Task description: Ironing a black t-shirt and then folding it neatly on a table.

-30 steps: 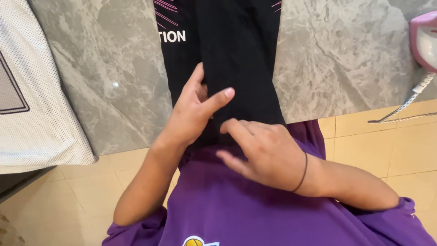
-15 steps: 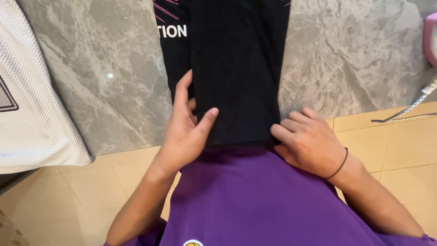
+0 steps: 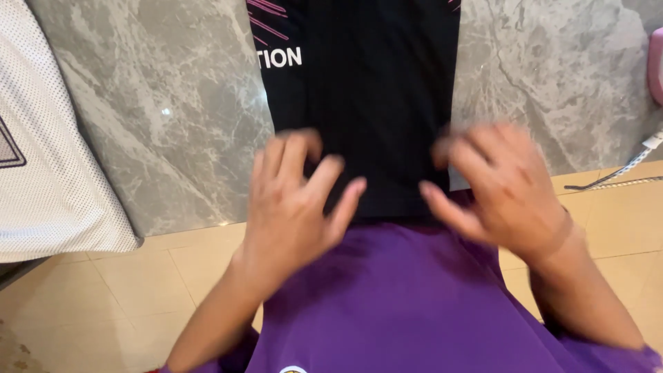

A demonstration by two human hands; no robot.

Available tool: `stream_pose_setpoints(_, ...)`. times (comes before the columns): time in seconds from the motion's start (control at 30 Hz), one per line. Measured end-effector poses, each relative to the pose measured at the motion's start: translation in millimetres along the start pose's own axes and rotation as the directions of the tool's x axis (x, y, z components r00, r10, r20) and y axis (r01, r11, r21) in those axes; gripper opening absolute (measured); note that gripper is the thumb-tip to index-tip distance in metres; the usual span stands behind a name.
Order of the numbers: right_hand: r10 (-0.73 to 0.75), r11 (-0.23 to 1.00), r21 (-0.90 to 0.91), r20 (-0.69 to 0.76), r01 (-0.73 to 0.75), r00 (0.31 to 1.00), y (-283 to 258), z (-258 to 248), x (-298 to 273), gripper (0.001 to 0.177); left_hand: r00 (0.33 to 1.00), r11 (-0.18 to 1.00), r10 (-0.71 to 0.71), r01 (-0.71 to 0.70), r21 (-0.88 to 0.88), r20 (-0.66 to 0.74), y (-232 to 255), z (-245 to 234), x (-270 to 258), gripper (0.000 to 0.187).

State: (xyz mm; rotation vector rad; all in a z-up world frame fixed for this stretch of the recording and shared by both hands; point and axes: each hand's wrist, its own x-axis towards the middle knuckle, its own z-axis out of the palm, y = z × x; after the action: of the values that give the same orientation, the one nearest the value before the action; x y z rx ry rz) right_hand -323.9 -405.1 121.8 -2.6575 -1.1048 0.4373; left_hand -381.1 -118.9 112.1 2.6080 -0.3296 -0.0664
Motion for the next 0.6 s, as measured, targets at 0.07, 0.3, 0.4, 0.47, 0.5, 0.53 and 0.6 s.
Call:
stream_pose_setpoints(0.07,-0.046,0.994,-0.107,-0.276,0.017,0.96,0.3,13.8,20.0,0.05,0.981,0.994,0.103,-0.098,0.042,-0.163,-8.0,11.9,11.2,0.036)
stream_pose_setpoints(0.3,-0.138,0.99,-0.049,-0.052,0.136,0.989,19.9,50.3,29.5,0.111,0.954,0.962,0.177,-0.219,0.164,0.24,-35.5,34.1,17.4,0.095)
stream_pose_setpoints(0.4,-0.152,0.985,-0.092,-0.041,0.147,0.988,19.7,42.7,27.4,0.117,0.95,0.956,0.194,-0.239,0.172,0.243,-34.3,33.7,15.2,0.102)
stream_pose_setpoints(0.47,-0.15,0.981,-0.128,-0.043,0.143,0.988,19.2,25.5,34.8,0.117,0.951,0.951,0.207,-0.251,0.182,0.228,-32.8,29.9,15.5,0.103)
stream_pose_setpoints(0.5,-0.176,0.974,-0.166,-0.139,0.152,0.975,19.8,11.7,40.9,0.102,0.954,0.937,0.244,-0.278,0.212,0.171,-31.6,26.8,16.2,0.096)
stream_pose_setpoints(0.53,-0.204,0.966,-0.205,-0.232,0.157,0.951,20.2,-2.3,46.5,0.09,0.952,0.922,0.282,-0.302,0.243,0.114,-30.1,24.0,16.8,0.09)
stream_pose_setpoints(0.6,-0.163,0.974,-0.206,-0.343,0.095,0.925,44.5,-21.5,83.8,0.055,0.937,0.923,0.346,-0.331,0.198,-0.041,-37.2,10.5,46.3,0.064)
